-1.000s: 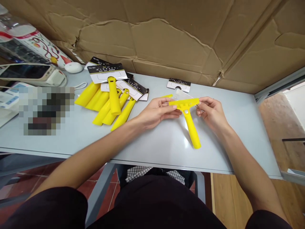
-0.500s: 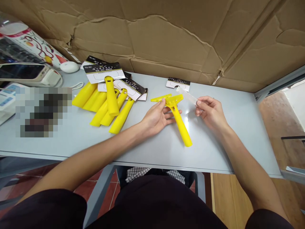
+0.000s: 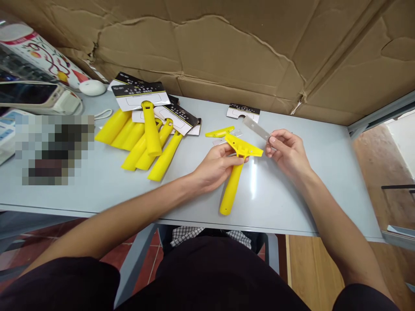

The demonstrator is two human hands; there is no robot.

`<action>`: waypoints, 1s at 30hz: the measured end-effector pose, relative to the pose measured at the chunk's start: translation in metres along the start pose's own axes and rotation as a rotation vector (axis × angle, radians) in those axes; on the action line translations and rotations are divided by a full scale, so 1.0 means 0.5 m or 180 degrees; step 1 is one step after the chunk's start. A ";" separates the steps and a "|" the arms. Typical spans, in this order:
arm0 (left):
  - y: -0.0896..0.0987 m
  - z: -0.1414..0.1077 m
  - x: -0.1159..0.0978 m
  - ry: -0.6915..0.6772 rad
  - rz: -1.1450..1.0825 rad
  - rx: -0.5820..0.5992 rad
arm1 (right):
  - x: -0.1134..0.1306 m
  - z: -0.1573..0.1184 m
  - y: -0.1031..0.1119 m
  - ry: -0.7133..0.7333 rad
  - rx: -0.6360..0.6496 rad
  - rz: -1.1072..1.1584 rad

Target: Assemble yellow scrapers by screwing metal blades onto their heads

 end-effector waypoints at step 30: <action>0.000 -0.006 0.006 0.0235 0.0301 0.0241 | 0.006 -0.012 0.008 0.0720 -0.0587 -0.0621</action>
Point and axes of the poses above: each hand's wrist, its own z-axis towards the middle knuckle, its own y-axis out of the back of the hand, x = y × z, the point moved 3 cm from there along z, towards the middle knuckle, and after that the axes turned 3 degrees about y, right-handed, at the moved point
